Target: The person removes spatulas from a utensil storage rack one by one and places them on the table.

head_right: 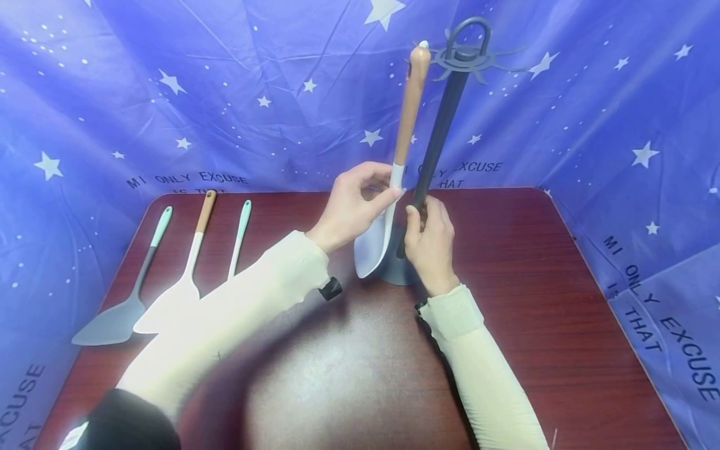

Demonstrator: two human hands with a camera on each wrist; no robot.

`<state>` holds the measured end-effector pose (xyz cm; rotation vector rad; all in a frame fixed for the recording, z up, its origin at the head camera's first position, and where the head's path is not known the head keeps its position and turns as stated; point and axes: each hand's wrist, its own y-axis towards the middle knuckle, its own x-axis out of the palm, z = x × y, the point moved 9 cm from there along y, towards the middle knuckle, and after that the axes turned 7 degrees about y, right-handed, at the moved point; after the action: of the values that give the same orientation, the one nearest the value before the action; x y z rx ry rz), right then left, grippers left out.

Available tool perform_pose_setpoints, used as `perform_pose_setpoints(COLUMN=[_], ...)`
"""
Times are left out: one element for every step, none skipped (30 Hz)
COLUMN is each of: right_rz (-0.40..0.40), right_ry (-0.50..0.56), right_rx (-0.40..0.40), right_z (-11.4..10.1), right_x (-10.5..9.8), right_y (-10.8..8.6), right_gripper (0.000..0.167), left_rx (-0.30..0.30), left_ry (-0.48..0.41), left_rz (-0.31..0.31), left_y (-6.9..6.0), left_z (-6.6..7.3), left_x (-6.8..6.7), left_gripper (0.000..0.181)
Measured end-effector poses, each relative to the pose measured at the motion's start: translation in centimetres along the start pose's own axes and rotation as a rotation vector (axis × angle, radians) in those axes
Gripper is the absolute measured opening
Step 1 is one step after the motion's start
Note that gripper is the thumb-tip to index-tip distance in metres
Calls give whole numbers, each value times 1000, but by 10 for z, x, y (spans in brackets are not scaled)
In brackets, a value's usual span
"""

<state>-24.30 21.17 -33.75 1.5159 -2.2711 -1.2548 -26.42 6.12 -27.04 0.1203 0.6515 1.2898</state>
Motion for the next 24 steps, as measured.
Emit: perform_pose_setpoints(right_rz=[0,-3,-5,-1,2,-1,-1,3,3,2,-1,-5,-4,-4,-8,-10,-10,-12,-12,-10,-12,-10,-9,-9], right_ry=[0,-1,-2,-1,0,-3,-4,-4,-5,-6,-7,-8,-8,-5,-4,-4,-3,-5,-7,-9,-13,-16,-17,-17], right_rx=[0,0,-1,1,4,3,3,5,5,4,2,-1,-1,-1,-4,-6,-6,-7,-6,-4,-3,1,3,5], right_z=[0,0,-1,-1,0,0,0,0,0,0,0,0,0,0,0,0,0,0,0,0,0,0,1,1], right_x=[0,0,0,0,0,0,0,0,0,0,0,0,0,0,0,0,0,0,0,0,0,0,0,0], right_y=[0,0,0,0,0,-1,-1,-1,-1,-1,-1,-1,-1,-1,-1,0,0,-1,-1,-1,-1,-1,-1,-1], right_gripper=[22,22,22,22,22,22,22,22,22,23,24,24,25,25,26,26,26,26,26,26,26,26,26,26], left_rx=[-1,-1,2,4,7,10,14,17,20,23,26,28,29,30,31,32,33,34,36,38,39,40,40,41], left_ry=[3,7,9,11,13,13,15,15,16,19,22,24,27,28,30,31,32,32,29,28,26,22,19,17], left_rz=[-1,-2,-1,0,3,5,7,8,9,11,11,13,15,17,20,24,27,31,33,36,39,41,43,44], left_y=[0,-1,-1,-2,-2,-3,-3,-4,-4,-4,-5,-5,-5,-6,-6,-6,-7,-7,-7,-7,-7,-7,-7,-7], left_z=[0,0,1,1,2,2,2,3,3,3,4,4,4,4,4,4,4,5,5,5,5,5,6,6], left_x=[0,0,0,0,-1,-1,-1,-1,-1,-1,-1,-1,-1,-2,-2,-2,-3,-3,-3,-3,-4,-4,-4,-4], left_gripper=[28,28,28,28,28,28,28,28,28,28,28,28,28,28,28,28,28,28,28,28,27,27,27,27])
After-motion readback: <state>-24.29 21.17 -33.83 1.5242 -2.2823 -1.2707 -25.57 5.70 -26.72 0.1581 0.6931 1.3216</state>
